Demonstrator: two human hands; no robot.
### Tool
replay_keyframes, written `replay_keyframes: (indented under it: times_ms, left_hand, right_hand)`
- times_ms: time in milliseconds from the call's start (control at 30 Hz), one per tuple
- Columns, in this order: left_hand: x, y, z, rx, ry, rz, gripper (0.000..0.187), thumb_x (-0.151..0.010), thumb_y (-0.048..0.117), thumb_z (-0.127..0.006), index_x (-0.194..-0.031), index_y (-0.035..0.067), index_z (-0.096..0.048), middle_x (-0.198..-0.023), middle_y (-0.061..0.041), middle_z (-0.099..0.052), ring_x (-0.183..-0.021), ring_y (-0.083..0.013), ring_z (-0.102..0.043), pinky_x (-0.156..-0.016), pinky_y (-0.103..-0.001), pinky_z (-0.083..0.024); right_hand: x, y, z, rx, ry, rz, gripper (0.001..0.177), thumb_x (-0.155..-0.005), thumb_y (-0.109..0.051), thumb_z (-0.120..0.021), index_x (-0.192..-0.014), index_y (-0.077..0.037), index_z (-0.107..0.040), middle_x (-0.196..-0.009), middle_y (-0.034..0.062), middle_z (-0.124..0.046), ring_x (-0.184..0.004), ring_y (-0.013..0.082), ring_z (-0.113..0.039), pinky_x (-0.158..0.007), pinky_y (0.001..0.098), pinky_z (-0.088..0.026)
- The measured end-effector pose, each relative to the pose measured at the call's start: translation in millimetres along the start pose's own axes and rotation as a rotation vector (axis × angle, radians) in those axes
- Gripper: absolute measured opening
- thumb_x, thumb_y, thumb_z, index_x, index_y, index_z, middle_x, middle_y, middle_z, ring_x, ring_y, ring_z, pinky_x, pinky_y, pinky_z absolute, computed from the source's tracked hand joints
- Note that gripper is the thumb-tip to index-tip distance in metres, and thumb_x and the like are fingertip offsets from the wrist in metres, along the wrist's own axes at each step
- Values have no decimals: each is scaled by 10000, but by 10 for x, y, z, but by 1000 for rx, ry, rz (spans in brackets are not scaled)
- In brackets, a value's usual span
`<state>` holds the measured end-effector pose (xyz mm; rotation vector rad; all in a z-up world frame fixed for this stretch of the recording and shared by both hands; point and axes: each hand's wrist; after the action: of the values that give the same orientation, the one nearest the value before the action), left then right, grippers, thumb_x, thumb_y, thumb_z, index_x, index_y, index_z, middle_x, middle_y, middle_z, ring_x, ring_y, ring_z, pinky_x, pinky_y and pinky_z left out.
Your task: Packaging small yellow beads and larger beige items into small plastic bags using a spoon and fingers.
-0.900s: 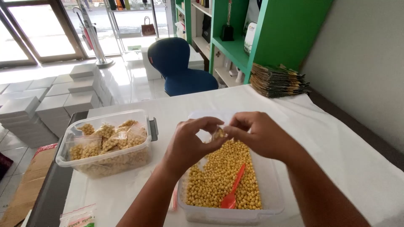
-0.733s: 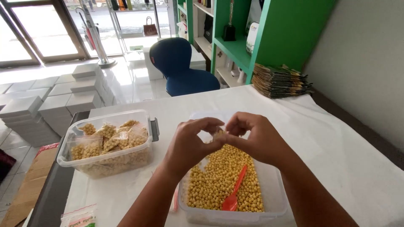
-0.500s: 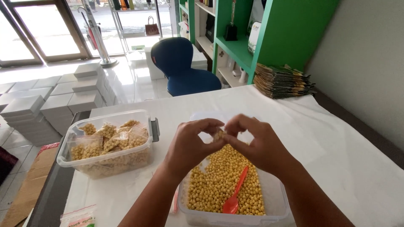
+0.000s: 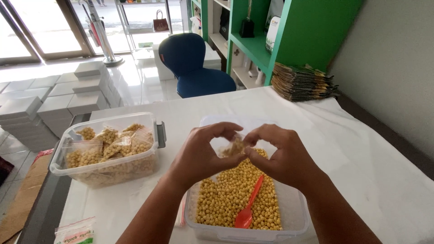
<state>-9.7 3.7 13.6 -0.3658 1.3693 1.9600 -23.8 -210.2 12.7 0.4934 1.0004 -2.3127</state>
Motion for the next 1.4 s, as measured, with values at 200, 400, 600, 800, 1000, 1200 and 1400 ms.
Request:
replay_keyframes:
  times_ms: [200,400,600,800,1000,1200,1400]
  left_hand:
    - [-30,-141,-32,-46,39,42,161,-835,67,-728,-986,76,-783,-826,-134,-794,-855,-334,-781,-858,-422,-576]
    - [-27,-150,-20,29,45,90,118,-845,126,-764,-954,81,-767,-814,-130,-786,-828,-289,-780,-805,-395,-570]
    - [-22,-197,-41,-13,51,111,59,-893,133,-742,-928,88,-755,-793,-103,-781,-805,-263,-781,-771,-370,-590]
    - [-23,-121,-35,14,59,120,91,-905,147,-736,-953,70,-749,-813,-140,-778,-810,-286,-768,-775,-392,-571]
    - [-29,-154,-38,-41,34,152,82,-892,157,-740,-921,82,-757,-809,-116,-790,-795,-265,-769,-768,-368,-580]
    - [-15,-159,-37,24,39,155,70,-913,129,-708,-932,74,-748,-797,-139,-775,-759,-270,-761,-709,-360,-571]
    - [-16,-81,-37,45,14,123,111,-881,151,-735,-940,61,-760,-873,-153,-798,-821,-304,-780,-741,-399,-583]
  right_hand:
    - [-4,54,4,-33,42,17,193,-914,-197,-633,-959,-68,-770,-838,157,-763,-880,349,-773,-887,494,-590]
    - [-22,-43,9,-32,33,66,168,-839,-160,-793,-968,-59,-757,-839,153,-759,-871,357,-764,-844,519,-576]
    - [-40,-7,-10,-6,8,101,101,-908,-162,-728,-972,-93,-764,-869,104,-765,-906,310,-757,-884,484,-560]
    - [-18,49,-14,-47,4,-1,155,-971,-198,-665,-1017,-66,-734,-829,128,-755,-872,313,-763,-884,462,-557]
    - [-4,-16,31,-74,95,-68,295,-911,-253,-753,-1137,-78,-680,-854,108,-766,-890,254,-756,-921,423,-559]
    - [-28,17,44,-76,88,-41,191,-931,-216,-742,-1044,-63,-739,-818,108,-754,-846,236,-731,-884,424,-548]
    - [-45,28,15,81,97,100,87,-954,-195,-723,-963,-116,-758,-813,56,-713,-832,241,-705,-866,414,-531]
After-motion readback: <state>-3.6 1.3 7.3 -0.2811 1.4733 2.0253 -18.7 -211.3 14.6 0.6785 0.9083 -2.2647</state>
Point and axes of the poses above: each hand's wrist, its own x-axis away from the middle knuckle, its own z-axis out of the back of the hand, y = z × x
